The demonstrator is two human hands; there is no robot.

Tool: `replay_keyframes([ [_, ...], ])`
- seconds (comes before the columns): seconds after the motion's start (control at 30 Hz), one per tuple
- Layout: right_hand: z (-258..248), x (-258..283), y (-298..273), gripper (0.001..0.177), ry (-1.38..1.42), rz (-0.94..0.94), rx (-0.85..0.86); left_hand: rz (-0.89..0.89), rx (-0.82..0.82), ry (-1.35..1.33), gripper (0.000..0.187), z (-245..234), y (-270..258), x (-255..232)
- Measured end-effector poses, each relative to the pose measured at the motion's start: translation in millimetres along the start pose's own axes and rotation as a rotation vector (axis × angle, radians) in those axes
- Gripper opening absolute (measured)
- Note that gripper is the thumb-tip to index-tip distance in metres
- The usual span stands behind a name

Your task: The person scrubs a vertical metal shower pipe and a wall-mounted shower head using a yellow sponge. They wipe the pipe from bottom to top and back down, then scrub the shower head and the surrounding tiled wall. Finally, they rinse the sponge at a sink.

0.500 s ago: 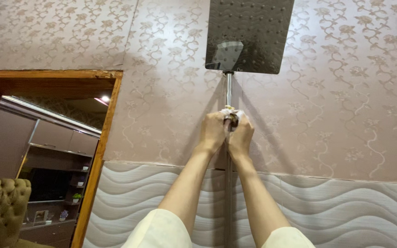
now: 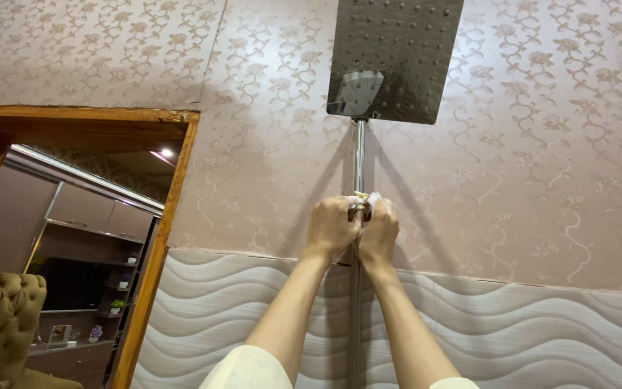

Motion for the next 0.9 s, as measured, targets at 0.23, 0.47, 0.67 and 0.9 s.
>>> replay_keyframes([
  [0.23,-3.0,16.5,-6.5,0.022,0.120,-0.162,-0.060,0.042,-0.050,0.003,0.021,5.0,1.7,6.0],
  [0.47,23.4,6.8,33.8,0.034,0.196,-0.366,0.047,-0.339,0.136,-0.281,0.038,36.0,36.0,44.9],
  [0.67,41.3,-26.5,59.4,0.017,0.044,0.028,0.326,-0.263,0.251,0.033,0.043,40.2,49.3,26.9],
  [0.9,-8.2,8.7,33.7,0.008,0.033,-0.265,0.101,0.035,0.098,0.246,0.026,31.7,12.8,1.7],
])
Point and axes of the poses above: each hand's wrist, its own y-axis towards the middle knuckle, its own z-axis out of the palm, x = y × z, the point moved 7 cm from there along y, towards the middle knuckle, and after that the axes turned 2 degrees about -x, right-handed, at the moved point
